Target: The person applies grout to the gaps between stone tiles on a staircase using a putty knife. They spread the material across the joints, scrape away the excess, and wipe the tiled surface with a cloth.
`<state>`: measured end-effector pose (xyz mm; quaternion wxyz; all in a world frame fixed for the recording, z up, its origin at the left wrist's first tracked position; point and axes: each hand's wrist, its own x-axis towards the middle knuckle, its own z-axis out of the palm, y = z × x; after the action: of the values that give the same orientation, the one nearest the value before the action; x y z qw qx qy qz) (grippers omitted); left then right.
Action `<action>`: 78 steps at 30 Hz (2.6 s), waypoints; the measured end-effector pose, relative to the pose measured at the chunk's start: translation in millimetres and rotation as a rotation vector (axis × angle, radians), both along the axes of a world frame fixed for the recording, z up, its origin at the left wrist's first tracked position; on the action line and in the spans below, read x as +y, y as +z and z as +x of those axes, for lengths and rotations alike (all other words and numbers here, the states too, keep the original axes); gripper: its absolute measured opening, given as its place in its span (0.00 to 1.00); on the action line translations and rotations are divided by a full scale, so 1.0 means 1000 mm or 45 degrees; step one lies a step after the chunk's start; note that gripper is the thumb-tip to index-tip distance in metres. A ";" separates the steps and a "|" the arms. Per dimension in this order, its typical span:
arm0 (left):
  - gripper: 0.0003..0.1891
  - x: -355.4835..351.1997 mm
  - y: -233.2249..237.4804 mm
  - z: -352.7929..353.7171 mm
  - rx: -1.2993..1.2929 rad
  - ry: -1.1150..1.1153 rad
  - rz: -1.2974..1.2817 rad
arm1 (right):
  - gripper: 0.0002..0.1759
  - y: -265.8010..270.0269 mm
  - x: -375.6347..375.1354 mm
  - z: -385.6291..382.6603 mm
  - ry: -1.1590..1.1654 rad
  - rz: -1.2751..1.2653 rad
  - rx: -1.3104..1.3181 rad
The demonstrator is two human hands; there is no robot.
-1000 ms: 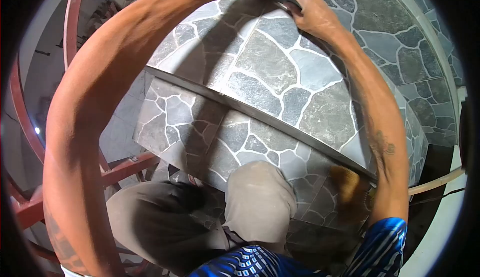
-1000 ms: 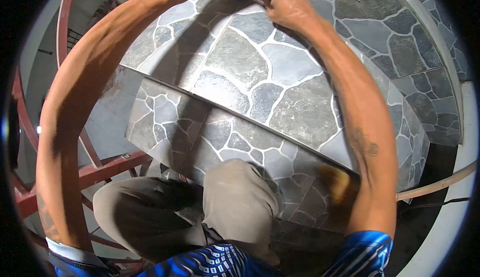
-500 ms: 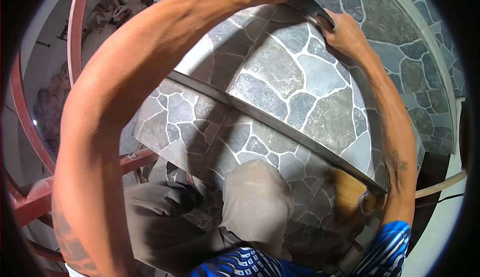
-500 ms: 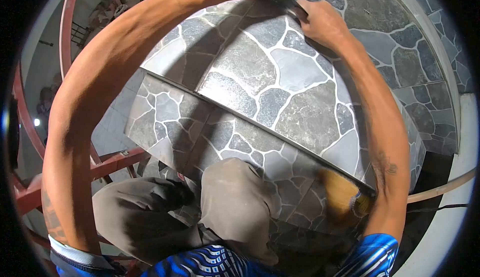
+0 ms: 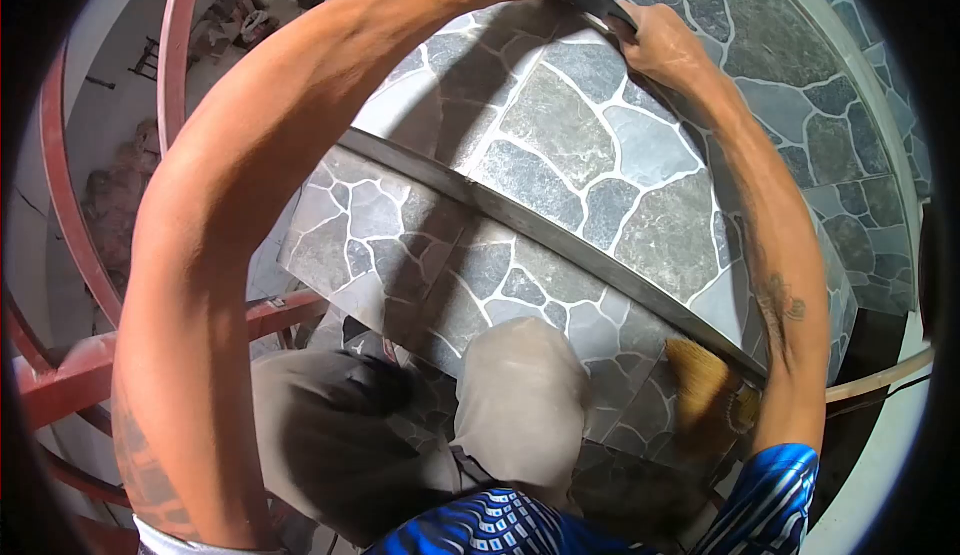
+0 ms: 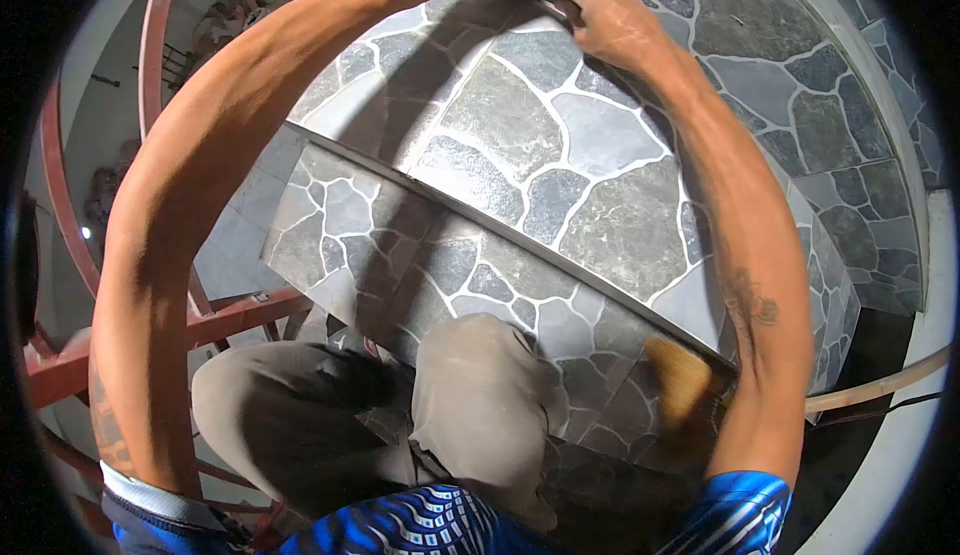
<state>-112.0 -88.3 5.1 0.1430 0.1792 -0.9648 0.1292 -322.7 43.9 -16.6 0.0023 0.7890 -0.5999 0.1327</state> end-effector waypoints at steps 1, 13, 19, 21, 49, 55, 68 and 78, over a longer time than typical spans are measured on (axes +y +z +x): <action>0.07 0.001 -0.003 -0.001 0.003 0.014 -0.006 | 0.09 -0.002 0.002 0.001 0.012 -0.035 -0.007; 0.07 0.028 0.011 -0.029 -0.096 0.103 0.002 | 0.20 0.022 0.042 -0.012 -0.149 0.118 -0.132; 0.29 0.039 -0.025 0.011 0.388 0.500 0.545 | 0.23 -0.004 0.115 -0.044 -0.543 0.135 -0.663; 0.30 0.054 -0.048 -0.001 0.390 0.749 0.645 | 0.22 -0.023 0.116 -0.046 -0.453 -0.078 -0.859; 0.18 0.073 -0.073 0.012 1.017 0.493 0.743 | 0.29 0.007 0.062 -0.013 -0.372 0.321 -0.832; 0.26 0.052 -0.063 0.026 1.054 0.191 0.644 | 0.30 0.018 0.007 -0.006 -0.228 0.308 -0.421; 0.20 -0.006 -0.050 0.025 0.839 0.005 0.578 | 0.09 0.046 -0.006 0.017 0.005 -0.008 0.125; 0.13 -0.008 -0.029 0.020 0.612 -0.368 0.586 | 0.12 0.058 -0.001 0.004 0.035 0.074 0.195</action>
<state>-92.1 -96.1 -23.8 0.3385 0.0939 -0.9227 -0.1587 -318.9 42.7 41.0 0.0235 0.8047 -0.5907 0.0545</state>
